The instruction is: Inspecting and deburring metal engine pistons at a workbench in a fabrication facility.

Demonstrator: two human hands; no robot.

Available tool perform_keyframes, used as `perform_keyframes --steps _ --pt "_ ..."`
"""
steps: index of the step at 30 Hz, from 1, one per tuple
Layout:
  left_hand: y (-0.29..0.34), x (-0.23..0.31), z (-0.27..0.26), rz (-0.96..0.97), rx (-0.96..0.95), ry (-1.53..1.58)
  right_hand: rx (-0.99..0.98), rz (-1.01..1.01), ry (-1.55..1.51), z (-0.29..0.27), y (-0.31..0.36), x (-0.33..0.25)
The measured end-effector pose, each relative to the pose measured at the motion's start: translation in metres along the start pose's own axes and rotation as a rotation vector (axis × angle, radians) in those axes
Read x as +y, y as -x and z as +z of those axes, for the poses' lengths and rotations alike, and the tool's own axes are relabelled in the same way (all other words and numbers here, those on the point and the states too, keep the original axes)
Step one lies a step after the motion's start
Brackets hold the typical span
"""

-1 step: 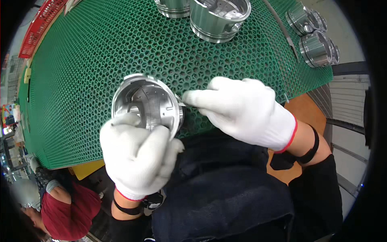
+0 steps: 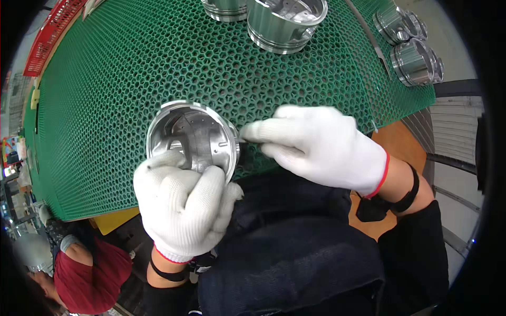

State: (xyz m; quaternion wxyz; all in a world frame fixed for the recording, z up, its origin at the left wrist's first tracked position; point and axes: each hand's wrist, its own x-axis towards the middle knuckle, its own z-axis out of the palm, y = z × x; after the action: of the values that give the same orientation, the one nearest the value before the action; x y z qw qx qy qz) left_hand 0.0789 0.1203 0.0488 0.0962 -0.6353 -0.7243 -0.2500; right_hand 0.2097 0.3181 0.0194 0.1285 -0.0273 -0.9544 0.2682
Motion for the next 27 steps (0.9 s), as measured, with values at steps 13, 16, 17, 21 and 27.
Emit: perform_keyframes --steps 13,16,17,21,27 --pt "0.031 -0.048 -0.011 -0.142 0.379 0.304 -0.039 0.973 -1.675 -0.038 0.022 -0.011" --pt "0.022 -0.071 -0.026 -0.480 0.223 0.319 0.140 0.425 -2.028 -0.044 0.064 0.022" --pt "0.013 -0.076 -0.024 -0.382 0.058 0.280 0.196 0.552 -1.840 -0.036 0.065 0.021" --pt "-0.045 -0.098 0.003 0.132 -0.212 0.159 -0.133 0.741 -1.330 -0.038 0.038 -0.016" --pt "-0.062 -0.017 -0.019 0.052 -0.185 -0.006 0.023 0.194 -0.330 -0.035 0.015 -0.020"
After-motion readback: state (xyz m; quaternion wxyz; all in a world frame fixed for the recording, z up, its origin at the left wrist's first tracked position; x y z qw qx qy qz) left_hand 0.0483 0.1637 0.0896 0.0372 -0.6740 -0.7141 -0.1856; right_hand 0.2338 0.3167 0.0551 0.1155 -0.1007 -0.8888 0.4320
